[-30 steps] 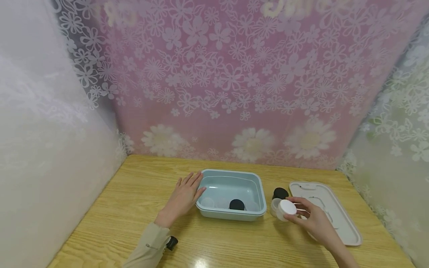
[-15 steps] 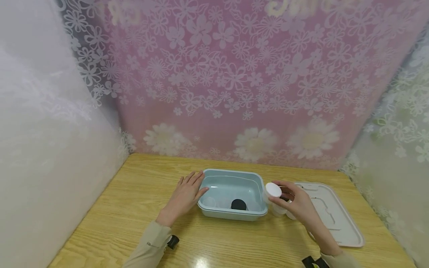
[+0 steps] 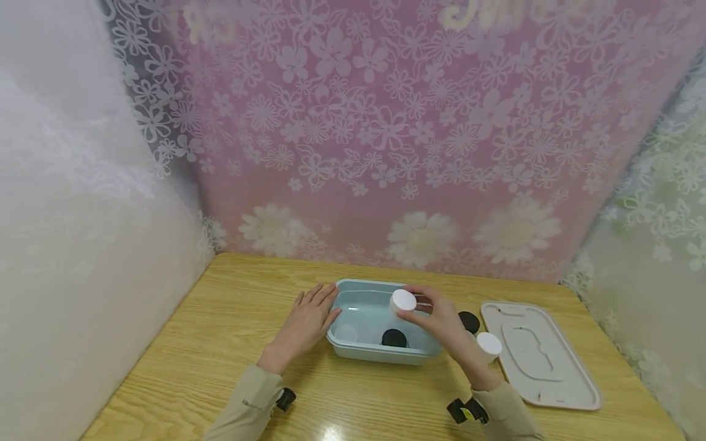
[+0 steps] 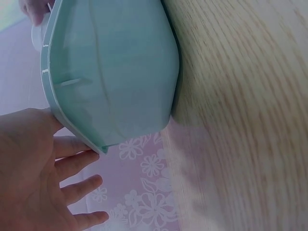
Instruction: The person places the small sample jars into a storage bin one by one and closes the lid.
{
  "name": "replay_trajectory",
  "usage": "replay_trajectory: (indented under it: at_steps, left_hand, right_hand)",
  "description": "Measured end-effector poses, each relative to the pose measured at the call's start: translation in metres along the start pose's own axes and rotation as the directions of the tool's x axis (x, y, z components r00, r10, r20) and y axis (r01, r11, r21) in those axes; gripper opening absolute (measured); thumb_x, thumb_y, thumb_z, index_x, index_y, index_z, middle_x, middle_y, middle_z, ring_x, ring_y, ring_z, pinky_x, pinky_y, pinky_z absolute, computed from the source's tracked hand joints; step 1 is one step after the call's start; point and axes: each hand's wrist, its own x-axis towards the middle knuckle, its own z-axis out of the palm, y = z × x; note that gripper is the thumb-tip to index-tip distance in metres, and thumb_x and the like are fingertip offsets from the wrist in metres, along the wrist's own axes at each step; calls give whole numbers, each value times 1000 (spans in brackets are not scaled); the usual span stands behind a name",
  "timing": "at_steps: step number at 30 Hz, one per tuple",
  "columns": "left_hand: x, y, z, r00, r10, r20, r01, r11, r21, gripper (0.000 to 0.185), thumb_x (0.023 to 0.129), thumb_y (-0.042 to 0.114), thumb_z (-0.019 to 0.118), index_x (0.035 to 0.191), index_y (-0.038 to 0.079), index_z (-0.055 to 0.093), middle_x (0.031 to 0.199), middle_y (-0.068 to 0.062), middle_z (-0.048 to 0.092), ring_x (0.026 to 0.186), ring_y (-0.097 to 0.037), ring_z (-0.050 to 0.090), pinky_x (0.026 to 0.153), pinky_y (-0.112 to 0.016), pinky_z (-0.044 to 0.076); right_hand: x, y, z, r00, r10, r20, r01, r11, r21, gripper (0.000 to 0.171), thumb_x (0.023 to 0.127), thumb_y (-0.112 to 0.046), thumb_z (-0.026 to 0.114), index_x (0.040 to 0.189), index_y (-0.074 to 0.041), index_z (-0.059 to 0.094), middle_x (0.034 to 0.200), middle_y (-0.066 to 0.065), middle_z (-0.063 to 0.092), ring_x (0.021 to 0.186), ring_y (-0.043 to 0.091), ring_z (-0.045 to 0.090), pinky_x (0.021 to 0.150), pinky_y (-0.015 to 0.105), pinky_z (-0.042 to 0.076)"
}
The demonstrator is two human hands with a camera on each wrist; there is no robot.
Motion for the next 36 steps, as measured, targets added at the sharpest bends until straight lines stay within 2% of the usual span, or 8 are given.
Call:
replay_trajectory:
  at_steps: [6,13,15,25,31,36]
  left_hand:
    - [0,1,1,1000,6,-6,-6,1000,6,52,108,34,49,151,5,47,158,-12,42,147,-38,35,115,-67,30]
    - [0,2,1,1000,2,3,-2,1000,11,52,108,34,49,151,6,47,158,-11,42,147,-37,36,115,-67,31]
    - [0,2,1,1000,4,4,-4,1000,13,52,108,34,49,151,6,48,158,-10,43,146,-37,37,114,-67,31]
    - [-1,0,1,1000,2,6,-1,1000,-2,51,108,31,51,152,5,47,158,-10,43,146,-37,36,116,-67,29]
    - [-2,0,1,1000,10,-12,-10,1000,-14,50,108,30,51,151,5,47,157,-12,44,146,-38,37,115,-67,30]
    - [-3,-1,1,999,23,-22,-23,1000,-12,49,108,29,51,151,5,48,156,-12,45,145,-38,39,114,-67,32]
  right_hand:
    - [18,-8,33,1000,21,-1,-21,1000,-12,52,85,-11,83,132,1,63,128,20,63,113,37,64,95,42,58]
    - [32,-14,63,1000,1,11,0,994,-106,49,83,-7,83,128,3,64,123,20,65,107,37,67,87,43,60]
    - [35,-14,68,1000,-5,26,8,992,-128,48,83,-5,83,127,5,64,121,21,65,105,37,67,85,42,61]
    - [56,-13,93,989,90,116,-56,963,-264,48,82,-6,85,125,3,66,122,19,68,107,36,67,84,44,59]
    - [64,-14,104,982,109,156,-43,926,-374,47,80,-4,86,122,4,68,120,19,68,106,36,65,86,47,57]
    - [66,-13,111,979,110,172,-32,915,-402,45,79,-2,86,120,6,69,118,20,69,107,38,65,91,50,55]
